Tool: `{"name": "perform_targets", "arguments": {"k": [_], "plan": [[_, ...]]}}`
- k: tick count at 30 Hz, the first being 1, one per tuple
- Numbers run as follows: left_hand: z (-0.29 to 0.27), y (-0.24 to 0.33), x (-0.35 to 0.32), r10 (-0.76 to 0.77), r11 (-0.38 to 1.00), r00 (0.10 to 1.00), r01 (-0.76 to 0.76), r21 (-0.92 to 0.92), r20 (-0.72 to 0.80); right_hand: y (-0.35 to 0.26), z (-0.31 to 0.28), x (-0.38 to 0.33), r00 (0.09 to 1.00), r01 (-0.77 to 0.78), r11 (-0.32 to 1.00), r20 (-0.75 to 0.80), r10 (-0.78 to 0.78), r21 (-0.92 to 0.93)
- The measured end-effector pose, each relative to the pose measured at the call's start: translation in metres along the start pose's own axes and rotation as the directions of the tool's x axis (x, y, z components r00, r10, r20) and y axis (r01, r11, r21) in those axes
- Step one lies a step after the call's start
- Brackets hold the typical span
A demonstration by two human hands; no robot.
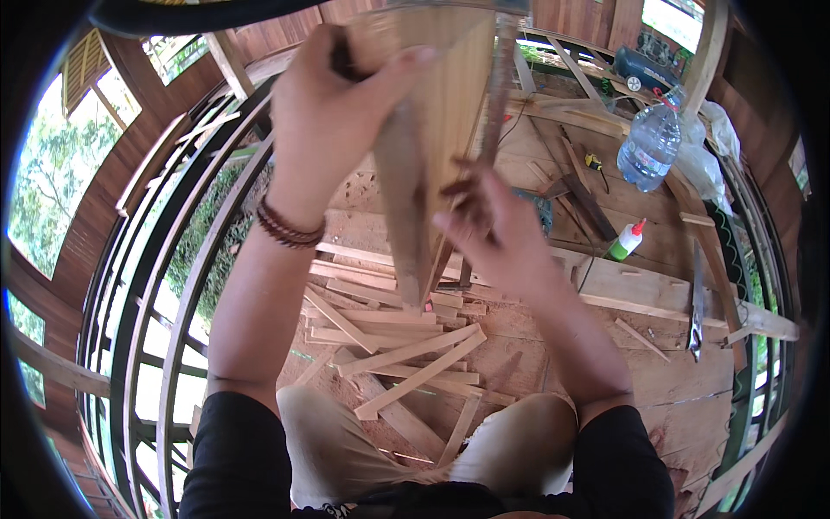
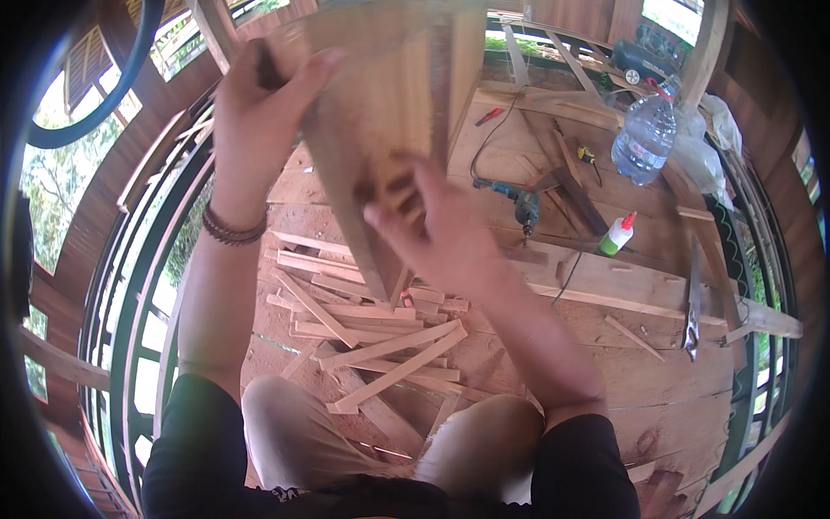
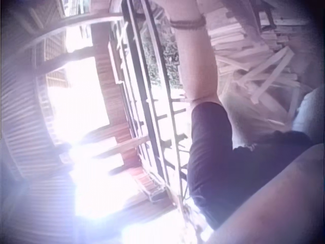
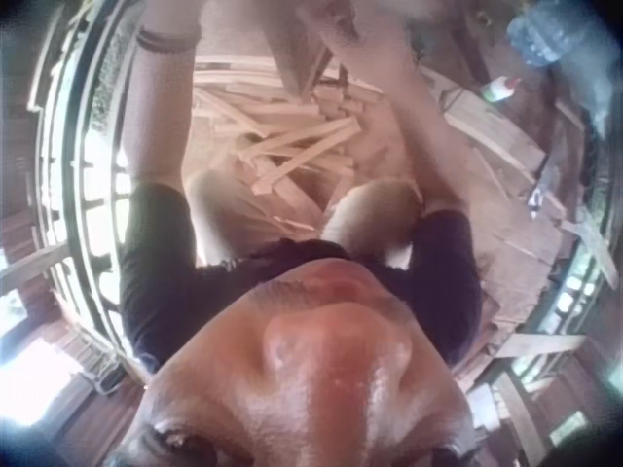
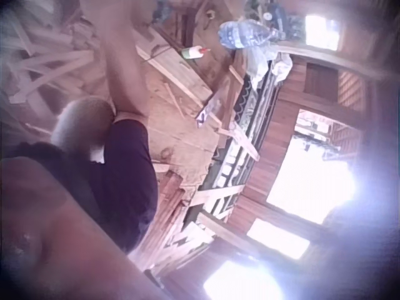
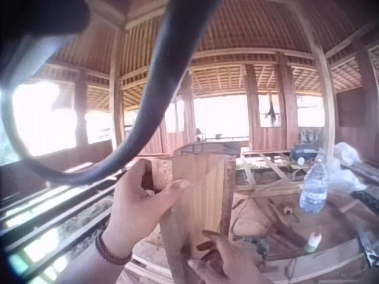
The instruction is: The person assembles a wooden slatted structure by applying glue to small wooden pieces and inserting them into a frame. They use a hammer to secure the pieces and a brush to apply a finish from a can. The person moves around the structure to access different sections.
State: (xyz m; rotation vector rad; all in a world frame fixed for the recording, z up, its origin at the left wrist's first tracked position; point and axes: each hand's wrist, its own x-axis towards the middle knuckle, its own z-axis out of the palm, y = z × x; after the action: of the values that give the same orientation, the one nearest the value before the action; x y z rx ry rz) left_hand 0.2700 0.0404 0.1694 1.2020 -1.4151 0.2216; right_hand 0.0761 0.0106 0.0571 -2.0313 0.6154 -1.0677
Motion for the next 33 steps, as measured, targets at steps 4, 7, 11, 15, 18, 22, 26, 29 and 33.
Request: {"name": "perform_targets", "arguments": {"k": [4,7,11,15,18,22,26,29,33], "plan": [[0.022,-0.005,-0.037,-0.109,0.864,0.978,0.181,-0.47,0.176,-0.029,-0.016,0.021,0.964,0.057,0.936,-0.225,-0.142,-0.346],[0.029,-0.061,-0.104,-0.246,0.856,0.861,0.408,-0.317,0.445,-0.032,-0.031,0.019,0.927,-0.137,0.789,-0.359,-0.112,-0.599],[0.06,-0.165,-0.192,-0.574,0.715,0.311,0.641,0.279,0.758,-0.016,-0.067,-0.002,0.878,-0.075,0.801,-0.42,-0.229,-0.594],[0.082,-0.248,-0.25,-0.758,0.36,0.046,0.861,0.358,0.651,-0.017,-0.061,-0.008,0.844,-0.066,0.959,-0.528,-0.093,-0.275],[0.115,-0.229,-0.248,-0.723,0.373,0.033,0.86,0.349,0.69,-0.014,-0.074,-0.018,0.839,-0.051,0.962,-0.534,-0.105,-0.269],[0.147,-0.199,-0.248,-0.693,0.349,0.106,0.915,0.202,0.713,0.006,-0.102,-0.037,0.813,-0.103,0.963,-0.579,-0.061,-0.247],[0.172,-0.233,-0.258,-0.71,0.238,0.062,0.959,0.156,0.702,0.018,-0.11,-0.048,0.752,-0.085,0.991,-0.659,-0.004,-0.103],[0.193,-0.242,-0.261,-0.663,0.001,-0.068,0.996,0.091,0.746,0.028,-0.121,-0.062,0.706,-0.075,0.997,-0.708,0.027,-0.037],[0.183,-0.276,-0.256,-0.523,-0.158,-0.136,0.985,0.061,0.841,0.044,-0.126,-0.075,0.652,-0.081,0.994,-0.751,0.105,0.068]]}}
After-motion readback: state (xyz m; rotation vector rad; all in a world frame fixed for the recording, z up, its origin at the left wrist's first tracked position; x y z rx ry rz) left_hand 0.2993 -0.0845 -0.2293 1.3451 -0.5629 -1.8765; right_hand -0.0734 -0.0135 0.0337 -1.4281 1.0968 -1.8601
